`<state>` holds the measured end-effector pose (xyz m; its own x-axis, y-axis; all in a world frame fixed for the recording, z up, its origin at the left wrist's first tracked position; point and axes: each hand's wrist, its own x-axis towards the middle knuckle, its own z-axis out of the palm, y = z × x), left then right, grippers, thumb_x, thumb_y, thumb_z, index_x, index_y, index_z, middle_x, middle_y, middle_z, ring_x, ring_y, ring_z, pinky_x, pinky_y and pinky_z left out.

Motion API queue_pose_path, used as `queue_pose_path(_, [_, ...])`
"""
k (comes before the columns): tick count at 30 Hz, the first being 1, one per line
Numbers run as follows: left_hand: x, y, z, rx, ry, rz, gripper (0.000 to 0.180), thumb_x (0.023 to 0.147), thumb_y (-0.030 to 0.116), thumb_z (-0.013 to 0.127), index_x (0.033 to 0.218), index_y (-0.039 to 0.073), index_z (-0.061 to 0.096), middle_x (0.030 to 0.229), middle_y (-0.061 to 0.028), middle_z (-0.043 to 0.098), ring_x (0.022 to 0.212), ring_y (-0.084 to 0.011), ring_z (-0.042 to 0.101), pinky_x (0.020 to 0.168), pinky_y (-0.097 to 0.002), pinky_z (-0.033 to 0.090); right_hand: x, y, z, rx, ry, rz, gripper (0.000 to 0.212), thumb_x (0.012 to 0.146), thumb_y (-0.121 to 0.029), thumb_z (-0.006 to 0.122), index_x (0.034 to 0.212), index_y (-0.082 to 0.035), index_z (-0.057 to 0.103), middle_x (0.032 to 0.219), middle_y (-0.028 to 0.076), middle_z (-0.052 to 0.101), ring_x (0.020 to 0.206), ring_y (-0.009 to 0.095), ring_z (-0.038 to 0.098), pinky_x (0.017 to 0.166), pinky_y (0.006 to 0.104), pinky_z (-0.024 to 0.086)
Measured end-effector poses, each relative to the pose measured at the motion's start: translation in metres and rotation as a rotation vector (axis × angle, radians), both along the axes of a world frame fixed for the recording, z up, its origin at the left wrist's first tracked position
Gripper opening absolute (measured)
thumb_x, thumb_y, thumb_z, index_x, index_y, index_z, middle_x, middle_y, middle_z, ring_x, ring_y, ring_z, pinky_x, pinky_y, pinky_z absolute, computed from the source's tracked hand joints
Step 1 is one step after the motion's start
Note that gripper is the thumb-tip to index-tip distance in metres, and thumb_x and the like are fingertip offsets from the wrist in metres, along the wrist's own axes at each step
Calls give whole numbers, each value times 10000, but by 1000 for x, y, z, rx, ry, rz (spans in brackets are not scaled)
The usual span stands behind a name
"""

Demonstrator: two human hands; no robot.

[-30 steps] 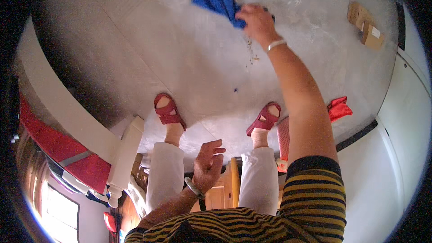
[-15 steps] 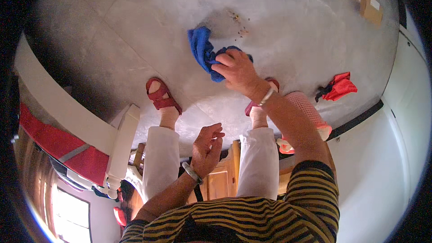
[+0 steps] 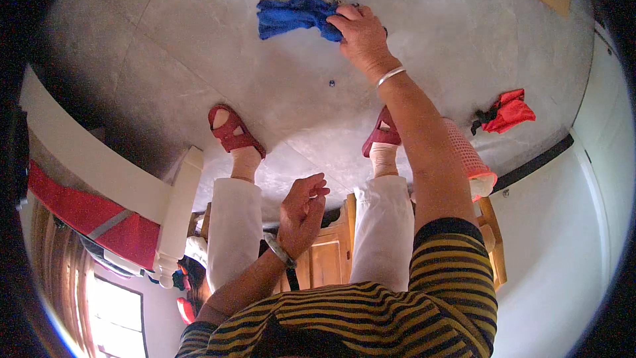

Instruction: Organizing items in a dresser drawer and cleaning the floor with a rag.

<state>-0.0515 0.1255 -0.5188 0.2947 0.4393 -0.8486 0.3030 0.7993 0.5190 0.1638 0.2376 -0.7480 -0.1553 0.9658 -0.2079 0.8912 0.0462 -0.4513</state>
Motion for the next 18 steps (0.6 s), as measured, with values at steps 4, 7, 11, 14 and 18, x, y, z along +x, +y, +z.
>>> queue_pose_path(4, [-5, -2, -1, -25, 37, -24, 303, 853, 15, 447, 1152, -34, 442, 1042, -123, 498, 949, -193, 547, 814, -293, 451, -13, -10, 32, 35, 149, 23, 466, 530, 18, 600, 965, -148, 619, 1002, 18, 555, 905, 264, 511, 753, 339, 473])
queue_pose_path(7, [-3, 2, -3, 17, 44, -39, 333, 806, 0, 480, 1138, 3, 460, 1034, -137, 508, 860, -196, 568, 711, -288, 478, -15, -25, 71, 20, 274, 5, 466, 503, -8, 627, 948, -145, 620, 992, 11, 547, 894, 261, 505, 747, 343, 466])
queue_pose_path(11, [-11, 17, -18, 172, 278, 104, 541, 756, -24, 508, 1267, 15, 336, 1231, -185, 368, 995, -259, 512, 768, -310, 462, -28, -27, 106, 39, 344, 262, 409, 519, -88, 645, 920, -160, 615, 979, -7, 525, 898, 252, 495, 742, 355, 460])
queue_pose_path(14, [-3, 58, -59, 549, 462, -204, 728, 678, -56, 529, 1339, 27, 236, 1305, -224, 258, 1113, -347, 416, 897, -380, 396, -28, -26, 123, -24, 434, 358, 350, 575, -130, 637, 921, -173, 605, 993, -16, 507, 921, 240, 485, 739, 362, 458])
queue_pose_path(18, [-3, 111, -132, 689, 31, -335, 441, 655, -70, 524, 1093, -17, 510, 1069, -171, 540, 964, -267, 540, 878, -337, 400, -24, -12, 116, -89, 520, 374, 373, 608, -68, 628, 964, -174, 594, 1038, -3, 510, 959, 251, 488, 784, 363, 457])
